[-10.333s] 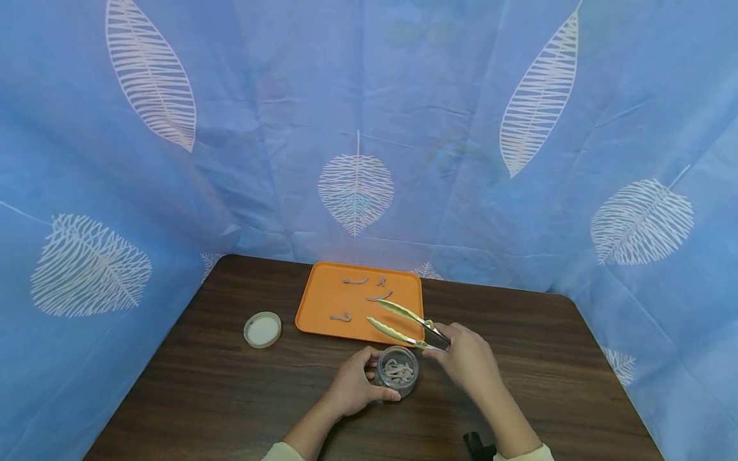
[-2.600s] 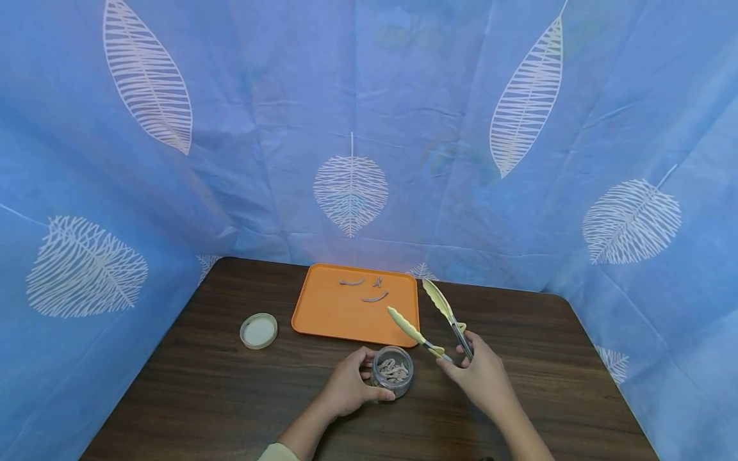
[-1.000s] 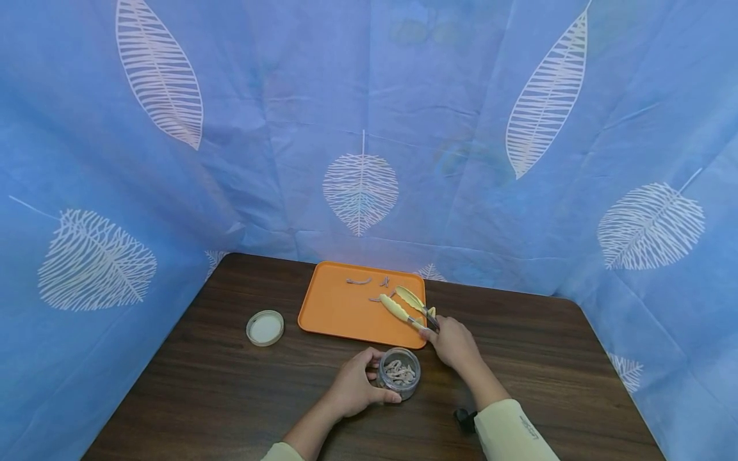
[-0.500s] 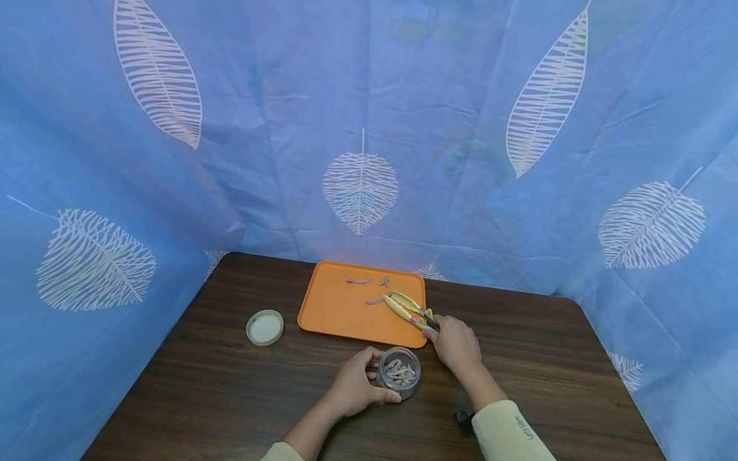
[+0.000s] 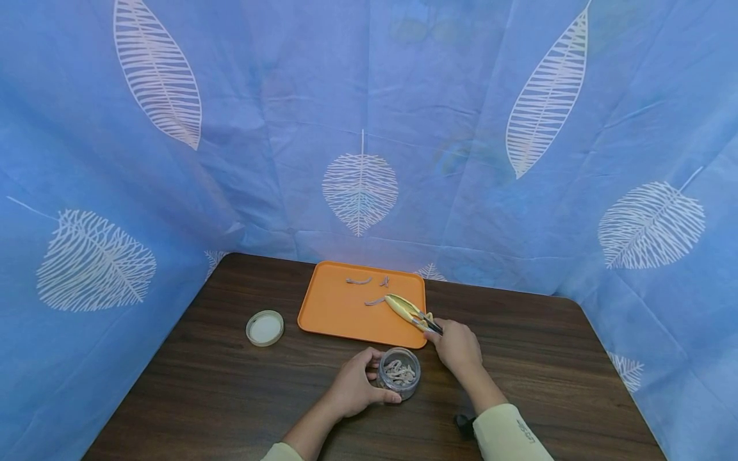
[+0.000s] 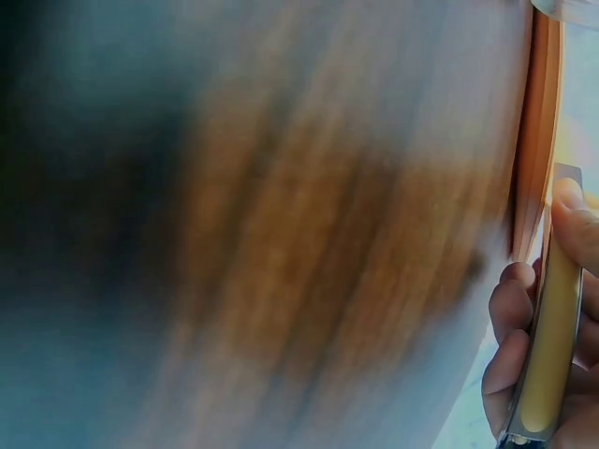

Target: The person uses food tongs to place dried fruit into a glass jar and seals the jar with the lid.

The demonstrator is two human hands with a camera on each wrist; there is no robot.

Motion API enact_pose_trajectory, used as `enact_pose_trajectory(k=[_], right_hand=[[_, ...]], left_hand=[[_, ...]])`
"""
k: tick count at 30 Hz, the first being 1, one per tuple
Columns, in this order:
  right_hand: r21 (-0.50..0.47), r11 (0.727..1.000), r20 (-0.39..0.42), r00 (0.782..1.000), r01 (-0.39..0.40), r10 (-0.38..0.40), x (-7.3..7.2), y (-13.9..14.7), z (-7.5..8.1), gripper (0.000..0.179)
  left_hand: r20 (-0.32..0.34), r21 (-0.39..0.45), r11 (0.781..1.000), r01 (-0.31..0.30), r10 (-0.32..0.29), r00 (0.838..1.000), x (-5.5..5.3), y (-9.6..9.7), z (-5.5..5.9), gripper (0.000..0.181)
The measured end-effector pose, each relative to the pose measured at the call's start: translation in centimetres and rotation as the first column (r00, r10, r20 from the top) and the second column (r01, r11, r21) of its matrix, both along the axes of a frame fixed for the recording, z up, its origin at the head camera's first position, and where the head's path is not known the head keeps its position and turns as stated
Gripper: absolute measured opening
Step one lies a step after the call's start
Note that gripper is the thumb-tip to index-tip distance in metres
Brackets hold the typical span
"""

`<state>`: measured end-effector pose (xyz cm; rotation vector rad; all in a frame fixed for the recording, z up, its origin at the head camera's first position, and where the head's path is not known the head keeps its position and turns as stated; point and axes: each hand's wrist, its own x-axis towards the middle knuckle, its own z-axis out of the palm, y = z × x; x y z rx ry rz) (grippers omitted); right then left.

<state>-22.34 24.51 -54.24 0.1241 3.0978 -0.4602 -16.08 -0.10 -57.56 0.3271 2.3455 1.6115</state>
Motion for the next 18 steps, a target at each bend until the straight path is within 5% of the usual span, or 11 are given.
enact_pose_trajectory(k=[18], right_hand=[[-0.021,0.999,-0.063,0.998,0.024,-0.026,1.3,1.0,-0.3,0.054]], left_hand=[[-0.012,-0.007,1.000,-0.002,0.002,1.000,0.0,0.1,-0.4,0.072]])
